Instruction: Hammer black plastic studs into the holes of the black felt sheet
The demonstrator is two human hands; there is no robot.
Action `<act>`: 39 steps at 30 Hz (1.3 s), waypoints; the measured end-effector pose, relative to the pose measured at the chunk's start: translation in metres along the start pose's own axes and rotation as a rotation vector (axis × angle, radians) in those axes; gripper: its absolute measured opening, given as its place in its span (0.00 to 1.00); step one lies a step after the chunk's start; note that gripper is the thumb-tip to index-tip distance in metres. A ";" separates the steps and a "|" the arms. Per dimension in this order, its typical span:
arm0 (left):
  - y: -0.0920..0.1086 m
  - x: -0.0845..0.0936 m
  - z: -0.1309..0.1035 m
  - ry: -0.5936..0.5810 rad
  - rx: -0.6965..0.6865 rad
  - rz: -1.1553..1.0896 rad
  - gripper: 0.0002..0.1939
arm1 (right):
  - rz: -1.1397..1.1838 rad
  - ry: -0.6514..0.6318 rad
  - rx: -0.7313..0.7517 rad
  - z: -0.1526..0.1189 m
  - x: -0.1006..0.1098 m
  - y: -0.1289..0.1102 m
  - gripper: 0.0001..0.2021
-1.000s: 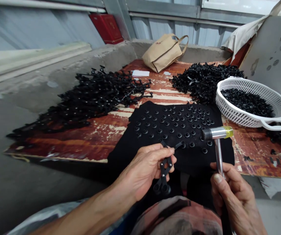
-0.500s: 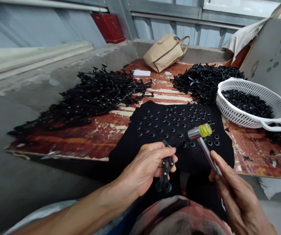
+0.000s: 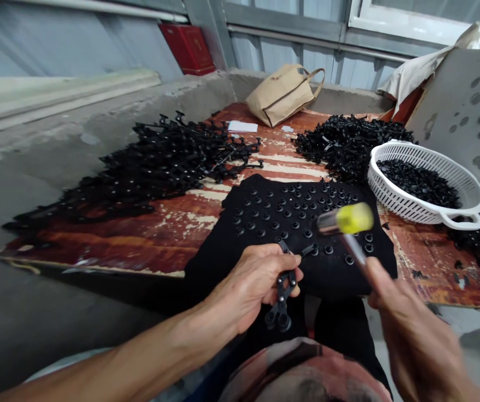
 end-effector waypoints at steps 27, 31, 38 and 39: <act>0.009 -0.002 0.000 0.022 0.028 0.023 0.11 | -0.207 -0.061 0.146 0.001 -0.004 -0.004 0.37; 0.010 -0.002 0.001 0.027 0.025 0.030 0.09 | -0.270 -0.141 0.147 0.006 -0.002 -0.002 0.34; 0.011 -0.003 0.000 0.039 0.037 0.064 0.10 | -0.187 -0.090 0.080 0.001 -0.001 0.004 0.29; 0.012 -0.003 0.000 0.033 0.041 0.070 0.10 | -0.166 -0.098 0.057 0.000 -0.002 0.007 0.29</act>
Point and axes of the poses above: each hand's wrist, its own z-axis towards the middle knuckle, its own x-axis out of the back of the hand, y = z × x, the point moved 2 cm from there along z, towards the middle knuckle, and after that the axes turned 6 degrees about -x, right-handed, at the moved point
